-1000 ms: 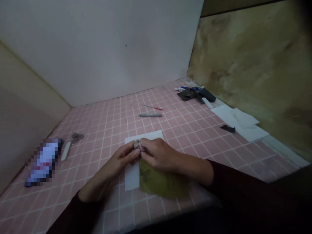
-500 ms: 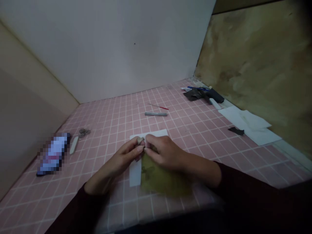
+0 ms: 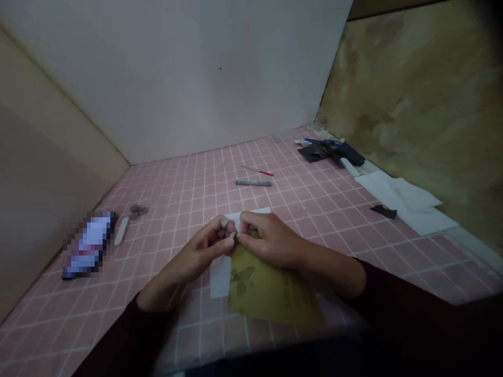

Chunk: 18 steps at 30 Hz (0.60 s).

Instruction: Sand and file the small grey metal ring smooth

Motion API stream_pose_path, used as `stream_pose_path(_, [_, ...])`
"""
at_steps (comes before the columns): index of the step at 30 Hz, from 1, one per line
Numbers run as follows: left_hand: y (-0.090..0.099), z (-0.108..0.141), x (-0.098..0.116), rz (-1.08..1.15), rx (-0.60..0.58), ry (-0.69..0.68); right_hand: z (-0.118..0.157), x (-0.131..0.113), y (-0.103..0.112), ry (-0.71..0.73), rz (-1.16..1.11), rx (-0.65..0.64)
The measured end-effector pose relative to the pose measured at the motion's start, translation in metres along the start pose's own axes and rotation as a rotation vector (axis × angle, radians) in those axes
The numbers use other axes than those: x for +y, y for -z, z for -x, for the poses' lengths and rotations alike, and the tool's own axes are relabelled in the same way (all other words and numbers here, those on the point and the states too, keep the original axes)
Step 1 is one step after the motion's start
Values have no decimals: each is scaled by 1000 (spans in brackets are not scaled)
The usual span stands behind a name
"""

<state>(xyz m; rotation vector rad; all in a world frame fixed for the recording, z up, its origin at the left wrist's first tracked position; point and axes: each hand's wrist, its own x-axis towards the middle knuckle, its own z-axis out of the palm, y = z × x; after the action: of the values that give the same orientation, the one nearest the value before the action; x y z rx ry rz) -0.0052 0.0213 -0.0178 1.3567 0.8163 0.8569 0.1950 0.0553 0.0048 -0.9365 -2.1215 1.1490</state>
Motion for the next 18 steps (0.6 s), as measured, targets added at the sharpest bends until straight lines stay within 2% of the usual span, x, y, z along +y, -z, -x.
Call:
stream_pose_path(2, [-3, 3, 7, -60, 27, -40, -4, 4, 1, -144, -180, -75])
stream_pose_path(4, [-5, 5, 12, -141, 46, -52, -9, 11, 0, -318, -413, -243])
stream_pose_path(6, [-5, 3, 12, -150, 41, -27, -10, 16, -1, -405, -510, -328])
stream_pose_path(8, [-3, 0, 5, -75, 29, 41, -8, 16, -3, -306, -360, -222])
stream_pose_path(11, [1, -3, -5, 70, 4, 164, -2, 9, -4, 12, -29, -62])
stream_pose_path(13, [1, -2, -5, 82, 4, 149, -1, 7, -4, 61, -4, -47])
stream_pose_path(15, [0, 0, 0, 1, 23, 59, -4, 9, -4, -104, -171, -94])
stream_pose_path(18, [-3, 2, 7, -145, 45, -16, -8, 14, -5, -391, -499, -288])
